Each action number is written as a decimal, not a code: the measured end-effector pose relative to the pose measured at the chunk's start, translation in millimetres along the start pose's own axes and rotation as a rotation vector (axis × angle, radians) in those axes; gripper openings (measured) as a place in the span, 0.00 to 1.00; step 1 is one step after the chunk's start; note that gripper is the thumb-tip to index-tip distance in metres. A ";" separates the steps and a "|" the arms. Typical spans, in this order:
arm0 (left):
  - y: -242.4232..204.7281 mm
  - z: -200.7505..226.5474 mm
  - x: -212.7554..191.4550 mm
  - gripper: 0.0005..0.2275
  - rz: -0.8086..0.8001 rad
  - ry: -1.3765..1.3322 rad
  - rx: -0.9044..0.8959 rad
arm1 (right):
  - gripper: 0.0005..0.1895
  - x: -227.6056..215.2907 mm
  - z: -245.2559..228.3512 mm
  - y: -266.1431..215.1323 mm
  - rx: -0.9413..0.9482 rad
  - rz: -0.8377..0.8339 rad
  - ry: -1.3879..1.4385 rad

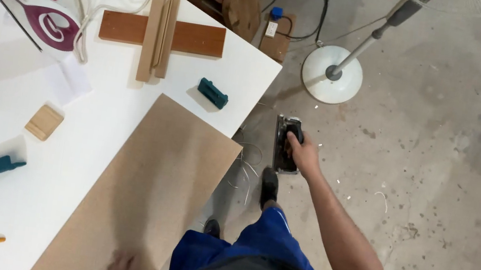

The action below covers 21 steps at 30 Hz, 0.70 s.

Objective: Sanding the edges and surface of a wooden board and using an edge trimmer to finish the piece.

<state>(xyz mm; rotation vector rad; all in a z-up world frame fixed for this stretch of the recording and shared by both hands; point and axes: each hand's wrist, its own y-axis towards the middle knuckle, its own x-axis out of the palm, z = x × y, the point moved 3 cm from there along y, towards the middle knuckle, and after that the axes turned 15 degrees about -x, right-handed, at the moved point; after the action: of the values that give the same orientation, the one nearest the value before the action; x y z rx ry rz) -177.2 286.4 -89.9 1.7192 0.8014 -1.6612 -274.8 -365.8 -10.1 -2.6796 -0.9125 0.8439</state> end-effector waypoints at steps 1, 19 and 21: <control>55.0 45.0 -23.4 0.40 -0.040 0.008 -0.028 | 0.22 -7.9 -1.1 -1.4 -0.002 -0.030 -0.015; 136.6 121.7 -189.2 0.33 0.045 0.014 -0.202 | 0.12 -40.3 -83.0 23.9 -0.270 -0.649 0.177; 141.1 97.8 -211.5 0.33 0.099 -0.018 -0.209 | 0.11 -34.3 -103.2 20.4 -0.245 -0.689 0.252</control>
<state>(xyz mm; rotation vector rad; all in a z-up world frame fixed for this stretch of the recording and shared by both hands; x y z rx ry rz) -135.5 119.4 121.2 1.5713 0.8358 -1.4705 -227.8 -402.2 83.2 -2.2869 -1.7926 0.2471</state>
